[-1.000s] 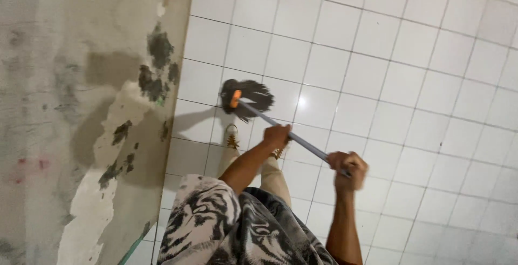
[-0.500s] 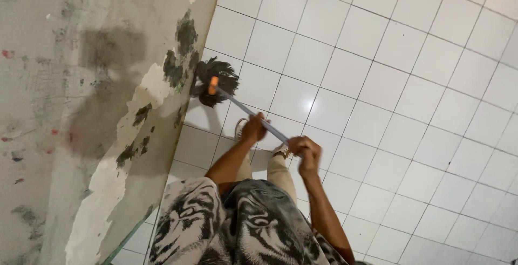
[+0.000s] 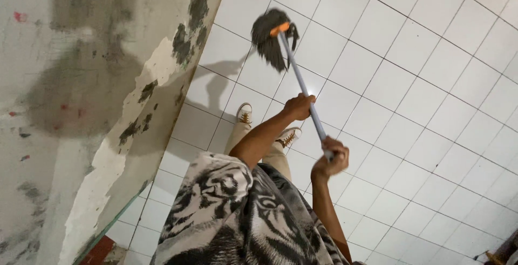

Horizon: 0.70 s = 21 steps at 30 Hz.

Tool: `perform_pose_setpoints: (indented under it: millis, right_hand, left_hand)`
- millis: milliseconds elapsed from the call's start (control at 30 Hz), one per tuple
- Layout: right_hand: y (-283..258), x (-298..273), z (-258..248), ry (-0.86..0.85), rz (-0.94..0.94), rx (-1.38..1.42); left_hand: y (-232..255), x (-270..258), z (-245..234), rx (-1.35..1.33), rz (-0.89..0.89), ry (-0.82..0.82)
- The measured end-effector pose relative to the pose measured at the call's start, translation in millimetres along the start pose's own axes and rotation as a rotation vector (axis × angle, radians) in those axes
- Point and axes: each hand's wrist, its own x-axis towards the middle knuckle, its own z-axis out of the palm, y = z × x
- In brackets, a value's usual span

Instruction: The recorder is mopping a tiled floor and cleaning a wall surface using a long-handled mop.

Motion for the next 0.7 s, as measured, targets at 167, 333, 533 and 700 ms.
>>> perform_pose_setpoints:
  millis: [167,333,533,700]
  right_hand:
    - [75.1,31.6,66.5,-0.104,0.069,-0.188]
    - [100.9,49.5,151.4,-0.425,0.013,-0.504]
    - [123.6,54.6,193.8,-0.598,0.309,-0.267]
    - [136.4,57.2,215.3,-0.762,0.68,-0.514]
  left_hand:
    - [2.7,-35.5,-56.9,-0.113,0.093,0.171]
    - [-26.5,-59.3,-125.2,-0.173,-0.033,0.346]
    - [-73.7,-115.9,-166.7,-0.356,0.267,0.875]
    - [-90.4,-184.3,-176.0,-0.355,0.228,0.784]
